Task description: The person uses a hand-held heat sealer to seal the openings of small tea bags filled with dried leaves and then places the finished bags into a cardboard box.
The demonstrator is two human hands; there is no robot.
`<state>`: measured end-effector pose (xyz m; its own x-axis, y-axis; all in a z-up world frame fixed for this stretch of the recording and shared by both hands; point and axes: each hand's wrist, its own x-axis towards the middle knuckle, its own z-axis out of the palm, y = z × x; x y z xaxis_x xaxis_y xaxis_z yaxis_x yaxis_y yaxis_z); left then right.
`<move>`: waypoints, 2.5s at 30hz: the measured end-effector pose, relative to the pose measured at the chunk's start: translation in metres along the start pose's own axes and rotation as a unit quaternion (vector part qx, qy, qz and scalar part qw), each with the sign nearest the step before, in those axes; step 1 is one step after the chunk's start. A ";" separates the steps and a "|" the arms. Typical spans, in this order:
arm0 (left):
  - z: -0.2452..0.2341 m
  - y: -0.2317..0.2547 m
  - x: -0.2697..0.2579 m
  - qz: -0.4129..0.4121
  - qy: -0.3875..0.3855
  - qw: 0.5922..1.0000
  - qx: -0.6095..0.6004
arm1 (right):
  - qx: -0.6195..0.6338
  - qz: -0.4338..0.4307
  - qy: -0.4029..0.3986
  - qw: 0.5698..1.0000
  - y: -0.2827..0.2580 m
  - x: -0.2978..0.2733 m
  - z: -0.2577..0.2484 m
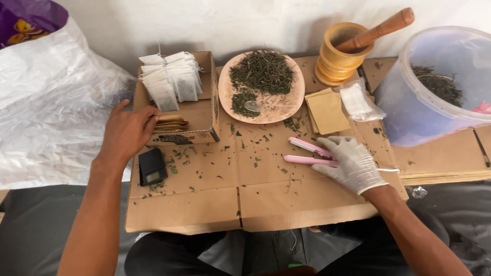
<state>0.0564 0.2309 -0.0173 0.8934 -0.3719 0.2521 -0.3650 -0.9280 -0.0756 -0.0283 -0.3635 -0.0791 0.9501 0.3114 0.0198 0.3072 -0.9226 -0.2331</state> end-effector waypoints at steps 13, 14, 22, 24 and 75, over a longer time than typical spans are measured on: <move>-0.014 0.014 -0.006 -0.057 -0.081 0.995 0.007 | -0.020 -0.043 0.031 0.998 0.048 -0.029 0.008; -0.016 0.017 -0.006 -0.066 -0.089 0.994 -0.008 | -0.038 -0.053 0.072 0.995 0.063 -0.035 0.014; -0.012 0.026 0.001 -0.093 -0.096 0.990 -0.045 | -0.043 -0.017 0.059 0.997 0.097 -0.057 0.015; -0.006 0.018 -0.001 -0.070 -0.061 0.994 -0.054 | -0.036 0.041 0.013 0.998 0.084 -0.050 0.010; 0.105 0.005 0.150 -0.125 0.057 0.991 0.008 | 0.093 -0.172 0.134 0.972 -0.102 0.053 0.091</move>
<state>0.2159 0.1682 -0.0809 0.9193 -0.1270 0.3726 -0.1318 -0.9912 -0.0129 -0.0143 -0.2320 -0.1430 0.7805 0.5011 0.3736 0.6178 -0.7094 -0.3391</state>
